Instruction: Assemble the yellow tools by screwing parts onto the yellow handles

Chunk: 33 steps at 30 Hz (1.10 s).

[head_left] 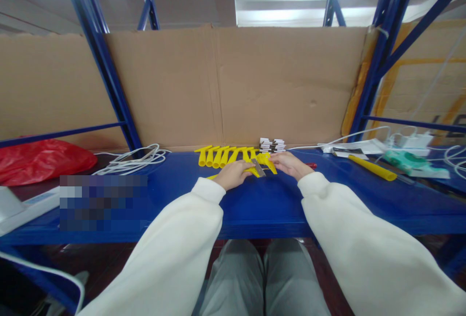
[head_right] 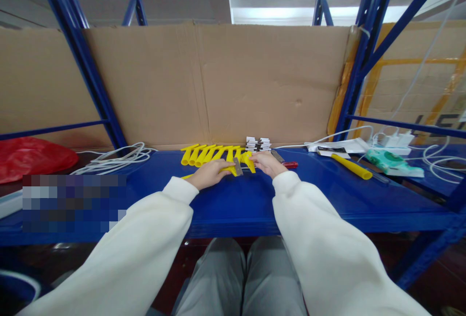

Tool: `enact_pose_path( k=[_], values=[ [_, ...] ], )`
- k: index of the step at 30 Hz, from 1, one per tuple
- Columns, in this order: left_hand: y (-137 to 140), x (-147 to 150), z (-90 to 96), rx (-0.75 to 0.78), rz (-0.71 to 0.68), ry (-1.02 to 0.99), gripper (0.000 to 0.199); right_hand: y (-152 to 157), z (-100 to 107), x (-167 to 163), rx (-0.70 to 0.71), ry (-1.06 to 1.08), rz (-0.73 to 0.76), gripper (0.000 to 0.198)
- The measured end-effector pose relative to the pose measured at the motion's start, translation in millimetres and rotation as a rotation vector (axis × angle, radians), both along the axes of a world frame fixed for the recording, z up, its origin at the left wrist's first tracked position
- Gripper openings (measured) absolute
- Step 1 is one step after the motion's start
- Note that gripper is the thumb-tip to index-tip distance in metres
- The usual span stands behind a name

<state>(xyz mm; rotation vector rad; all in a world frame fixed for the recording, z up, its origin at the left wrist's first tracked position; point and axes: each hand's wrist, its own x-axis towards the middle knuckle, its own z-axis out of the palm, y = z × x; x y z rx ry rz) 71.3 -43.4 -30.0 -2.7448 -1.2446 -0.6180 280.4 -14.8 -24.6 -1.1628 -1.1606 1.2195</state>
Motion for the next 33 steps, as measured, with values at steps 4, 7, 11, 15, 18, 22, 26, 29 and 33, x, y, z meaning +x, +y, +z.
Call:
enact_pose_path(
  k=[4,7,11,15,18,22,26,29,33],
  values=[
    [-1.1,0.6,0.2,0.007,0.009,0.018,0.036,-8.6,5.0,-1.8,-0.053,0.022,0.030,0.018],
    [-1.1,1.1,-0.2,0.011,0.012,0.046,0.038,-15.4,8.6,-3.7,-0.087,0.016,0.073,0.015],
    [-1.0,1.7,0.1,0.016,0.003,0.072,0.038,-17.2,8.3,-6.5,-0.128,-0.040,0.122,0.014],
    [-2.4,2.3,1.5,0.014,0.007,0.092,0.035,-16.2,4.2,-10.3,-0.111,-0.054,0.162,0.016],
    [-3.7,2.8,2.2,0.018,0.012,0.094,0.033,-18.7,2.7,-13.2,-0.075,-0.073,0.166,0.021],
    [-4.6,3.6,2.7,0.018,0.015,0.099,0.033,-22.1,2.7,-15.4,-0.040,-0.095,0.182,0.024],
    [-3.8,4.1,2.4,0.029,0.015,0.096,0.031,-22.2,2.2,-16.1,-0.028,-0.105,0.182,0.025],
    [-2.0,3.9,1.1,0.042,0.000,0.084,0.030,-21.5,1.3,-16.9,-0.016,-0.109,0.181,0.023],
    [0.0,3.2,-0.8,0.054,-0.008,0.081,0.028,-19.4,-0.7,-17.5,0.008,-0.106,0.196,0.019]
  ],
)
